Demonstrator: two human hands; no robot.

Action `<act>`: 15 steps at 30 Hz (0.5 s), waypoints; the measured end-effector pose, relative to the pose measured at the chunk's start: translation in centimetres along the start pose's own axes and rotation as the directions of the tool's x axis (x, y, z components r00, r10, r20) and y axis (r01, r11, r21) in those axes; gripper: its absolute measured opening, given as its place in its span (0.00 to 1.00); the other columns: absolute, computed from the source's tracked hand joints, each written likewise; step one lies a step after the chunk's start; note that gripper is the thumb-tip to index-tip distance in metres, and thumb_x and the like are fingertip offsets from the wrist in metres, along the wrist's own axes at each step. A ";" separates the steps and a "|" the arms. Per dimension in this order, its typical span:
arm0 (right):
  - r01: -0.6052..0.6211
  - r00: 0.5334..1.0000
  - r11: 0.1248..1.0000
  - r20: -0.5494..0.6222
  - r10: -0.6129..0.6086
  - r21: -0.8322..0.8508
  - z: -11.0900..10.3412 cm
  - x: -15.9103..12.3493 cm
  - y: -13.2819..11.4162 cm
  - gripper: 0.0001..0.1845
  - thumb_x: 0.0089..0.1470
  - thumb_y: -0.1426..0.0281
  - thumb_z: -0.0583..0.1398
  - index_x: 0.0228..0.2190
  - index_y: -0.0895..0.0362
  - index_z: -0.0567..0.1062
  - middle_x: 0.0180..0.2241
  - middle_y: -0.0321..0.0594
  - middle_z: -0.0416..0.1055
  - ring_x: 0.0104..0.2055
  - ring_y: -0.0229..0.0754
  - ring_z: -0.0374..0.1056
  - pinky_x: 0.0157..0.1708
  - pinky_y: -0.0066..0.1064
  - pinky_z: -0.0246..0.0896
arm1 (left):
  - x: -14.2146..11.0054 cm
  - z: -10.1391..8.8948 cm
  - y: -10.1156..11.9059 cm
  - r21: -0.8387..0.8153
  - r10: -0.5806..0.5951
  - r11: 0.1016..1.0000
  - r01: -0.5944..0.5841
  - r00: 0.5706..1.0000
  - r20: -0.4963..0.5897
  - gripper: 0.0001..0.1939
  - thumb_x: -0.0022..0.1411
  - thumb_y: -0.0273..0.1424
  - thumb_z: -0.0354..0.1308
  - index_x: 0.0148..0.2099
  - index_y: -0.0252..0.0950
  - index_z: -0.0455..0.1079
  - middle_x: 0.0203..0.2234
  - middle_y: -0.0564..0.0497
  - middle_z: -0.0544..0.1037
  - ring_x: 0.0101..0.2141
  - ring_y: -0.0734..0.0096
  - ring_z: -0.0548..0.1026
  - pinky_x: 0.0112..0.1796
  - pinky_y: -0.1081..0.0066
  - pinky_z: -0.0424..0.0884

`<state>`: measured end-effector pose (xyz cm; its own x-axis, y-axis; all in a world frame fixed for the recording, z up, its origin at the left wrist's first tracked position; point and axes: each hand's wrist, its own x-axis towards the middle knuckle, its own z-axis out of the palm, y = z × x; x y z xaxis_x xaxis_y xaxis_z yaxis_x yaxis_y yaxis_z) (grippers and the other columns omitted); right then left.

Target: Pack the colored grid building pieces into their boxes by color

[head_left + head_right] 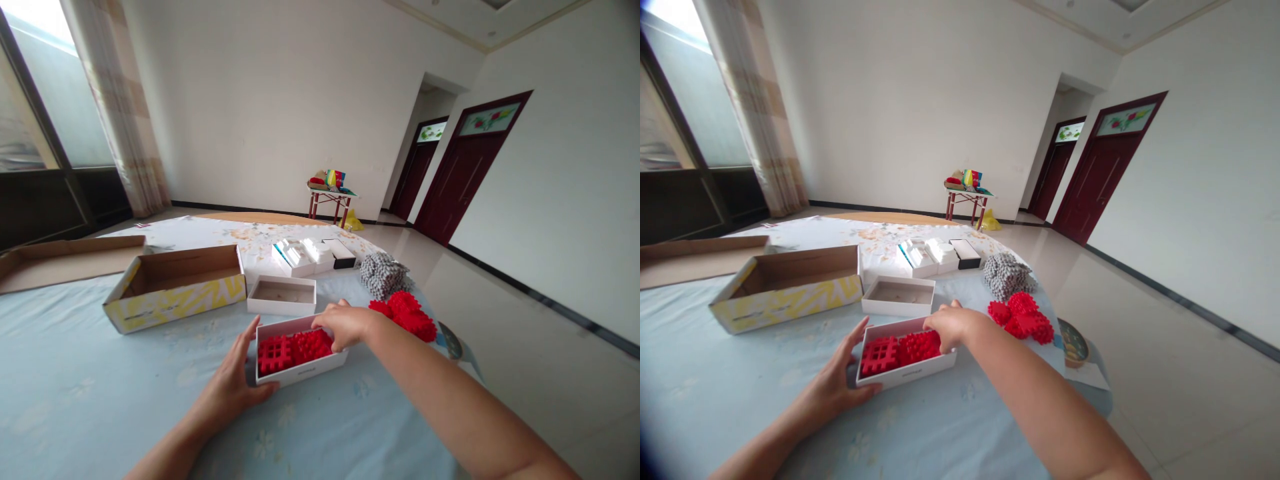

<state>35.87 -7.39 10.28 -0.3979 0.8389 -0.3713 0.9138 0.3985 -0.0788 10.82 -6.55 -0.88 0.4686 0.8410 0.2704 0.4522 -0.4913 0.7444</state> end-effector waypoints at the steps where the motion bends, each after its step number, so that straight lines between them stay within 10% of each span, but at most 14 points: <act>1: 0.014 1.000 1.000 0.001 -0.014 -0.006 0.2 0.2 0.0 0.31 0.33 0.73 0.63 0.45 0.51 0.70 0.37 0.41 0.72 0.48 0.51 0.60 0.48 0.41 0.50 | 0.0 0.0 0.0 0.003 0.006 1.000 -0.006 1.000 -0.005 0.50 0.47 0.32 0.61 0.64 0.46 0.34 0.54 0.43 0.60 0.47 0.54 0.69 0.46 0.56 0.66; 15: 0.159 0.973 0.963 0.132 -0.190 0.216 -0.3 2.6 0.9 0.47 0.35 0.70 0.65 0.57 0.52 0.55 0.53 0.40 0.63 0.52 0.45 0.61 0.48 0.27 0.54 | 0.0 0.0 0.0 -0.010 0.008 1.000 -0.008 1.000 -0.009 0.50 0.46 0.31 0.61 0.64 0.45 0.35 0.54 0.43 0.60 0.45 0.56 0.70 0.45 0.57 0.67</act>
<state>35.64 -4.78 9.48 -0.5500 0.6912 -0.4688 0.8347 0.4372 -0.3348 10.86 -6.56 -0.86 0.4652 0.8391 0.2821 0.4406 -0.4958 0.7484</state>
